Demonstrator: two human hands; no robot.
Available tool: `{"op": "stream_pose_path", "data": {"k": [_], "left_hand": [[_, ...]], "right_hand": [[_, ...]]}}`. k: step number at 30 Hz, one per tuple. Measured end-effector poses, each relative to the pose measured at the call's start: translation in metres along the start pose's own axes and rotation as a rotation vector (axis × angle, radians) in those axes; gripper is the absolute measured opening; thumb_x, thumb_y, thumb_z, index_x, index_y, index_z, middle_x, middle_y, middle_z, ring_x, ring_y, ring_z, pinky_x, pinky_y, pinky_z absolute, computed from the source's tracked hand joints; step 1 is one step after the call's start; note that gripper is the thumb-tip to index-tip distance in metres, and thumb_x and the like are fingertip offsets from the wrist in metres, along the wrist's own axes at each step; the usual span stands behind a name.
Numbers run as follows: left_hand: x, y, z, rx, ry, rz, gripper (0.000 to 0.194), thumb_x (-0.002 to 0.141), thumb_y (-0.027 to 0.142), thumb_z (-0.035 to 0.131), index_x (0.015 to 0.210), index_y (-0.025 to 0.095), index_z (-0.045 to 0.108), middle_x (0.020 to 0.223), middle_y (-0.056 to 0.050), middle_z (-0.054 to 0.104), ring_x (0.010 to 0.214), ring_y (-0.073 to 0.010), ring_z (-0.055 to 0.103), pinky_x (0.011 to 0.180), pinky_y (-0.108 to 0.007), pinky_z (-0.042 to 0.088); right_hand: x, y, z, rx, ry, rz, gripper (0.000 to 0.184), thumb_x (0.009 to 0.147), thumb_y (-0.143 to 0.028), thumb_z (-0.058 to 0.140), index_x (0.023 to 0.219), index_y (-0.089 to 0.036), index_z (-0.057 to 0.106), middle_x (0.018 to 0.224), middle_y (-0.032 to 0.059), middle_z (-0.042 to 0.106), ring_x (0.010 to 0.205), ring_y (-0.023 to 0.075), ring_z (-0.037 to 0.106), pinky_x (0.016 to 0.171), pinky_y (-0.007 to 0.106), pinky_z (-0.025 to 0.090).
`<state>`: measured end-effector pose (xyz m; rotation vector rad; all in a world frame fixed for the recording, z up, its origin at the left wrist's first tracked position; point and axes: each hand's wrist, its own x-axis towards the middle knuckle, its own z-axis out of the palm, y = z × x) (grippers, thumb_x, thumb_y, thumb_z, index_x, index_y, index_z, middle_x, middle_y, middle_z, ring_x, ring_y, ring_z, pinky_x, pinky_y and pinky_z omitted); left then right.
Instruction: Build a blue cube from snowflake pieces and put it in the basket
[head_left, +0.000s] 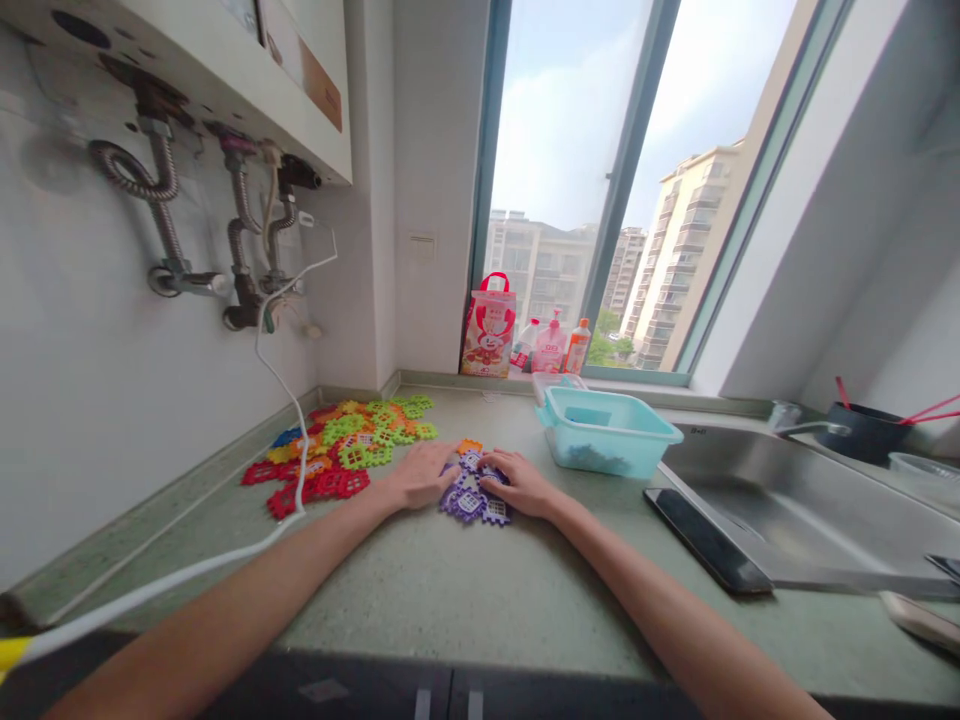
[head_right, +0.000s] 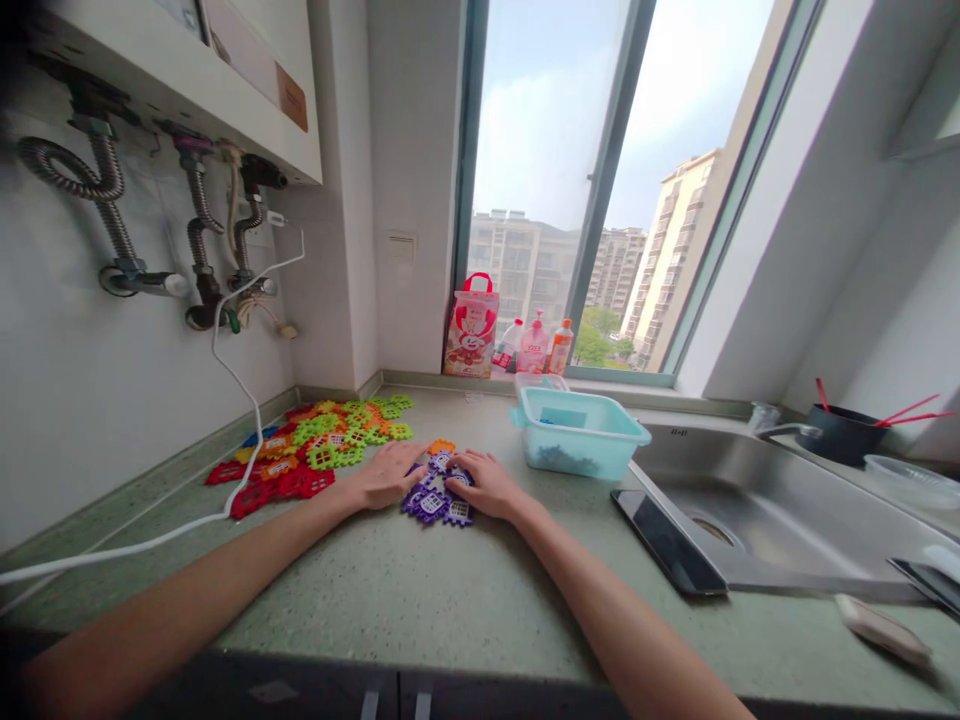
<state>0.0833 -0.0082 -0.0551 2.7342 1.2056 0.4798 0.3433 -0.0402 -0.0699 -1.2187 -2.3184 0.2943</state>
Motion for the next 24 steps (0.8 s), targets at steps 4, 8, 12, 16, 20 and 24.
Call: {"op": "stream_pose_path", "data": {"k": [4,8,12,16,20,24], "left_hand": [[0.001,-0.003,0.001,0.063,0.016,0.028,0.047,0.107,0.045,0.043,0.149,0.029,0.056,0.158,-0.009,0.052,0.148,-0.0293,0.043,0.126,-0.052,0.025],[0.002,-0.006,0.003,0.102,-0.006,-0.007,0.047,0.108,0.049,0.039,0.15,0.035,0.056,0.164,-0.008,0.043,0.156,-0.0322,0.031,0.126,-0.058,0.021],[0.002,-0.011,0.006,0.186,0.03,-0.054,0.051,0.108,0.052,0.038,0.149,0.029,0.059,0.166,-0.01,0.041,0.159,-0.0327,0.024,0.128,-0.059,0.016],[0.002,-0.015,0.0,0.207,0.079,-0.119,0.05,0.106,0.052,0.043,0.147,0.03,0.061,0.164,-0.009,0.045,0.159,-0.0338,0.025,0.128,-0.06,0.016],[-0.004,0.005,-0.036,0.164,0.126,-0.012,0.048,0.106,0.045,0.045,0.15,0.032,0.058,0.166,-0.007,0.041,0.158,-0.0343,0.027,0.128,-0.061,0.018],[-0.071,0.055,-0.046,-0.062,0.146,0.156,0.049,0.104,0.046,0.049,0.151,0.037,0.056,0.157,-0.003,0.053,0.147,-0.0293,0.045,0.125,-0.05,0.034]], "right_hand": [[-0.002,-0.006,-0.006,0.068,0.004,-0.083,0.03,0.1,-0.042,0.059,0.121,-0.026,0.072,0.123,0.0077,0.074,0.119,0.0268,0.065,0.111,0.041,0.044],[-0.003,-0.007,-0.009,0.097,0.003,-0.105,0.029,0.099,-0.039,0.059,0.12,-0.026,0.074,0.124,0.008,0.074,0.121,0.0272,0.065,0.113,0.043,0.043],[-0.004,-0.004,-0.008,0.099,-0.007,-0.067,0.025,0.097,-0.035,0.06,0.113,-0.026,0.077,0.137,0.0096,0.069,0.133,0.0298,0.06,0.117,0.049,0.04],[-0.004,-0.003,-0.007,0.116,-0.001,-0.053,0.026,0.095,-0.034,0.062,0.115,-0.026,0.076,0.134,0.0096,0.071,0.133,0.0299,0.06,0.116,0.049,0.041],[-0.003,0.0,-0.003,0.102,0.042,-0.015,0.046,0.097,-0.042,0.062,0.139,-0.024,0.064,0.136,0.0108,0.069,0.124,0.0286,0.064,0.112,0.046,0.046],[-0.002,0.003,0.002,0.106,0.067,-0.001,0.051,0.1,-0.045,0.06,0.146,-0.023,0.058,0.139,0.0114,0.068,0.125,0.0284,0.064,0.111,0.046,0.047]]}}
